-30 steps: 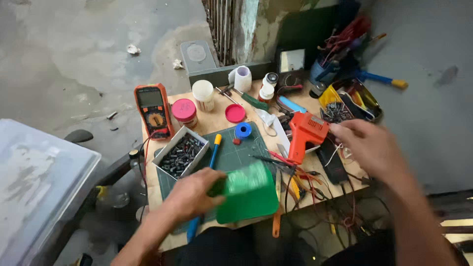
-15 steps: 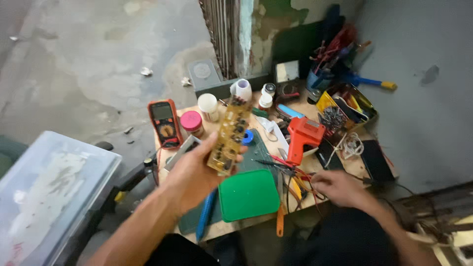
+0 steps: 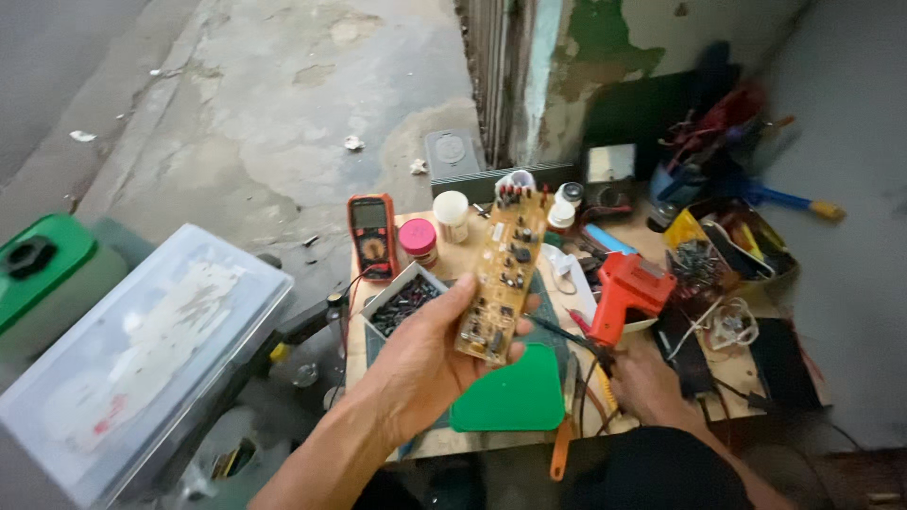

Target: The person uses a hot air gun and a soldering iron to work on a green circuit board. They then use a pair of pliers to remove a component from the board.

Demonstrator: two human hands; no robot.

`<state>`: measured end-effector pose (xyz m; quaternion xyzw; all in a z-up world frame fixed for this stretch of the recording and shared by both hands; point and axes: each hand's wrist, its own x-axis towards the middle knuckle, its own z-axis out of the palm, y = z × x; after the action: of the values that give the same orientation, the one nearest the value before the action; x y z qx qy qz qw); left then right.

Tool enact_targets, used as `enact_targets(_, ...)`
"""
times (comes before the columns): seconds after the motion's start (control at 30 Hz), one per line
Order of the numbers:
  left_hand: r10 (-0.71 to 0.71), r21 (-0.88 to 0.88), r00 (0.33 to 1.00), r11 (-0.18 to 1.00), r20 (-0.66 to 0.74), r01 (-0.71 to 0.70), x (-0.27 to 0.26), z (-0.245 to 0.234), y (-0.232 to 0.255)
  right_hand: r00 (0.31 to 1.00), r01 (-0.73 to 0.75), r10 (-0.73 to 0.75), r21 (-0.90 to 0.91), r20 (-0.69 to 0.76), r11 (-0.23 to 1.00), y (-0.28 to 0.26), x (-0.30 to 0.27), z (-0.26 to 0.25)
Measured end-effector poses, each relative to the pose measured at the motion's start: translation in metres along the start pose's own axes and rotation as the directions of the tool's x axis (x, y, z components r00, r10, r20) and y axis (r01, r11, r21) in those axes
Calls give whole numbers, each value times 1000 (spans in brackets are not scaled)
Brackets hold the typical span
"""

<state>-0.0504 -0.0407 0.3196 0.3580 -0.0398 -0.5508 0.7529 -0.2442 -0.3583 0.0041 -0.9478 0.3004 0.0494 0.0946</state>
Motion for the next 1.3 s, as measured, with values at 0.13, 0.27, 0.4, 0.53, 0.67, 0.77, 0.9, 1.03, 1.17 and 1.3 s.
enact_targets(0.13, 11, 41, 987, 999, -162, -5, -28, 9, 11, 919, -264, 195, 168, 342, 950, 2, -1, -47)
enact_targets(0.27, 30, 77, 996, 997, -85, -23, -29, 9, 12, 907, -309, 282, 38, 312, 950, 33, -1, -50)
enact_targets(0.4, 39, 148, 999, 988, 8, -39, 1, -14, -2, 933, -280, 269, 14, 238, 960, 58, -27, -64)
enact_targets(0.53, 57, 260, 974, 966, -217, 2, 10, -19, -12, 889, -246, 243, -42, 388, 968, 69, -57, -102)
enact_targets(0.67, 10, 10, 894, 1000, -449, -7, 5, -8, -42, 881, -342, 306, 39, 362, 939, 66, -67, -132)
enact_targets(0.77, 89, -110, 879, 981, -468, -158, 25, -39, -90, 921, -350, 305, 171, 242, 921, 71, -72, -127)
enact_targets(0.9, 99, -155, 821, 963, -562, -222, 33, -58, -114, 838, -372, 543, 784, 52, 497, -45, -107, -193)
enact_targets(1.03, 133, -140, 859, 963, -495, -230, 53, -88, -142, 789, -121, 563, 836, -246, 535, -14, -100, -157)
enact_targets(1.17, 158, -164, 797, 938, -583, -305, 69, -80, -134, 688, 252, 476, 796, -547, 550, 7, -110, -192)
enact_targets(1.3, 148, -231, 791, 910, -594, -344, 73, -89, -126, 851, 336, 232, 827, -472, 451, -5, -117, -250)
